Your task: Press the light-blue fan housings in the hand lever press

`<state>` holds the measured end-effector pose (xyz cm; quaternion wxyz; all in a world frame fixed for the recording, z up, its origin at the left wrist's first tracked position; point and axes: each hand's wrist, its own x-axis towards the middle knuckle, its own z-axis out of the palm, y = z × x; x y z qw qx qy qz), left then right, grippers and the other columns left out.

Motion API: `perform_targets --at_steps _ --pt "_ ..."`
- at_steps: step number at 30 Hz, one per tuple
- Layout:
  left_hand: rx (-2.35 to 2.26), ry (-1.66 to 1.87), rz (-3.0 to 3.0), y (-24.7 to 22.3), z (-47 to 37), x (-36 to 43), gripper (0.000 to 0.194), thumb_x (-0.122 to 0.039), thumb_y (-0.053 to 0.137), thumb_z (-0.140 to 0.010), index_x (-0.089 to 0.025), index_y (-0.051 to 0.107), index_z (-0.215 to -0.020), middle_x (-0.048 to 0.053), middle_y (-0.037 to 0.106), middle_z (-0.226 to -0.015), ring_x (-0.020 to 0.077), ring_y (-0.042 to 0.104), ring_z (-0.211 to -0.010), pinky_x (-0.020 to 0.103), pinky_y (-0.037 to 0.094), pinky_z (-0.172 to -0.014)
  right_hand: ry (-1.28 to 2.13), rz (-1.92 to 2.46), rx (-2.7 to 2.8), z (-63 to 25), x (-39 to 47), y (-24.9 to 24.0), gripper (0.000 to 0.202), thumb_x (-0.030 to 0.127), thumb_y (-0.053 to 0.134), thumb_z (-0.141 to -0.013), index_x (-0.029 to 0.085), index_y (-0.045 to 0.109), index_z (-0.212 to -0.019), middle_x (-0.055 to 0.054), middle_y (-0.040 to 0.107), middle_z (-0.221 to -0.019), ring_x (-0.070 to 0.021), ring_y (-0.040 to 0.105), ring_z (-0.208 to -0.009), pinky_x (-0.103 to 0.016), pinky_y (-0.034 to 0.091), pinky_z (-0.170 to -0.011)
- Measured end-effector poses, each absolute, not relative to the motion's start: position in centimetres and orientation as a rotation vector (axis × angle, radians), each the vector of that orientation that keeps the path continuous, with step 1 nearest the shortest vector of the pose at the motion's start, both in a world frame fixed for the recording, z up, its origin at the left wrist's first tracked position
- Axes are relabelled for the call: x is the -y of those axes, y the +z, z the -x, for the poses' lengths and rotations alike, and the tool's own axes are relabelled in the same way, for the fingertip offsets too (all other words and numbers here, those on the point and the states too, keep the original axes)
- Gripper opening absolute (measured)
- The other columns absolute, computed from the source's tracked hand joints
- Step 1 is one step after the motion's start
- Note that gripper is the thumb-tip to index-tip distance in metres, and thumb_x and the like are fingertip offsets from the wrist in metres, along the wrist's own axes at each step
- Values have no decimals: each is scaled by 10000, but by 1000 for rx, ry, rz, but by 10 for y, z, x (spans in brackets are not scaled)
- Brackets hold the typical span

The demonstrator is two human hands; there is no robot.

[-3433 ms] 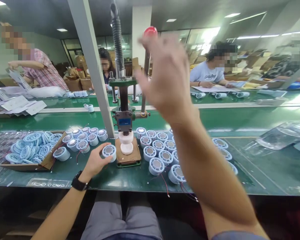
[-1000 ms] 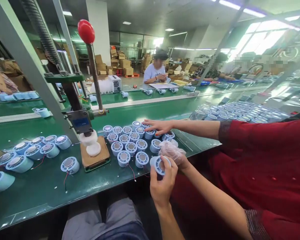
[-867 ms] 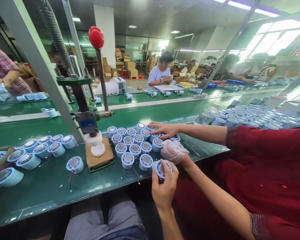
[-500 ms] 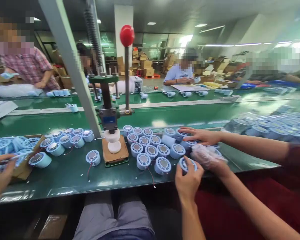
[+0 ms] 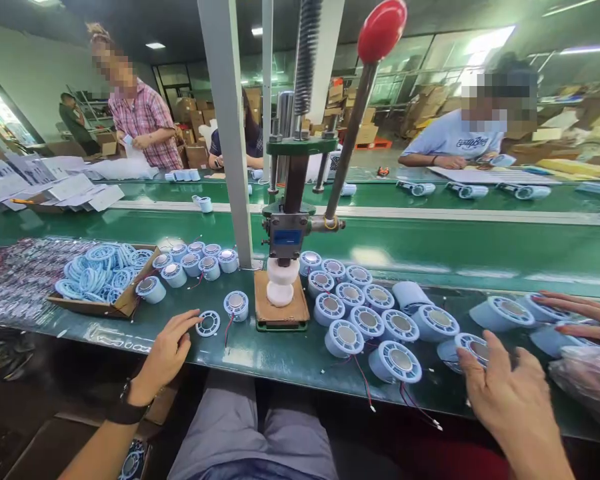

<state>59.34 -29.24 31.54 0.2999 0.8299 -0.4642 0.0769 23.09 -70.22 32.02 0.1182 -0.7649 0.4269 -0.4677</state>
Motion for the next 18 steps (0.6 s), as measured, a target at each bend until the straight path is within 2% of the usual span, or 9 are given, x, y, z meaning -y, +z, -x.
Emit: perform_targets --at_steps 2,5,6,8,11,13,15,18 --pt "1235 165 -2219 318 -593 296 438 -148 440 -906 -207 583 -1316 96 603 -1359 243 534 -1262 473 455 -1084 -1447 2310 -1269 -254 659 343 525 684 431 -856 401 592 -1268 -150 575 -1164 -411 428 -1340 -630 351 -1031" --pt "1263 130 -2286 320 -592 308 528 -269 577 -884 -227 505 -1406 107 574 -1384 288 498 -1270 510 426 -1076 -1501 2442 -810 -317 578 360 405 412 465 -956 355 531 -1352 -109 613 -1170 -321 576 -1191 -537 473 -995" --pt "1240 137 -2324 320 -592 312 552 -302 612 -868 -224 507 -1404 115 583 -1360 303 502 -1250 519 427 -1060 -1415 2477 -595 -344 551 360 387 345 472 -963 311 537 -1343 -105 615 -1177 -286 604 -1146 -490 513 -968" --pt "1171 153 -2385 320 -592 317 579 -330 650 -843 -218 514 -1394 120 611 -1288 316 522 -1190 525 437 -1026 -1149 2515 -351 -401 507 353 393 272 487 -955 232 544 -1342 -138 542 -1316 -266 568 -1211 -439 530 -989" --pt "1185 110 -2338 321 -592 315 661 -211 604 -827 -247 425 -1462 98 596 -1320 290 513 -1199 492 435 -1040 -895 2535 -362 -473 471 337 486 233 594 -895 152 549 -1371 -215 395 -1452 -355 429 -1353 -512 482 -1054" --pt "1217 99 -2276 320 -591 311 764 -156 585 -805 -267 327 -1516 92 529 -1424 272 479 -1262 471 422 -1073 -818 2527 -389 -499 465 329 465 191 630 -868 136 595 -1328 -223 429 -1420 -378 426 -1343 -556 461 -1062" --pt "1151 169 -2277 318 -589 309 785 -204 618 -813 -252 297 -1528 111 484 -1472 287 463 -1287 490 414 -1083 -790 2493 -323 -502 466 322 375 137 599 -871 160 655 -1241 -182 504 -1359 -338 484 -1288 -539 470 -1062" --pt "971 264 -2349 314 -585 312 670 -326 665 -835 -206 430 -1451 139 558 -1388 335 495 -1251 548 421 -1052 -807 2388 -183 -477 469 311 368 98 557 -873 217 670 -1203 -113 538 -1350 -269 540 -1240 -468 501 -1055"
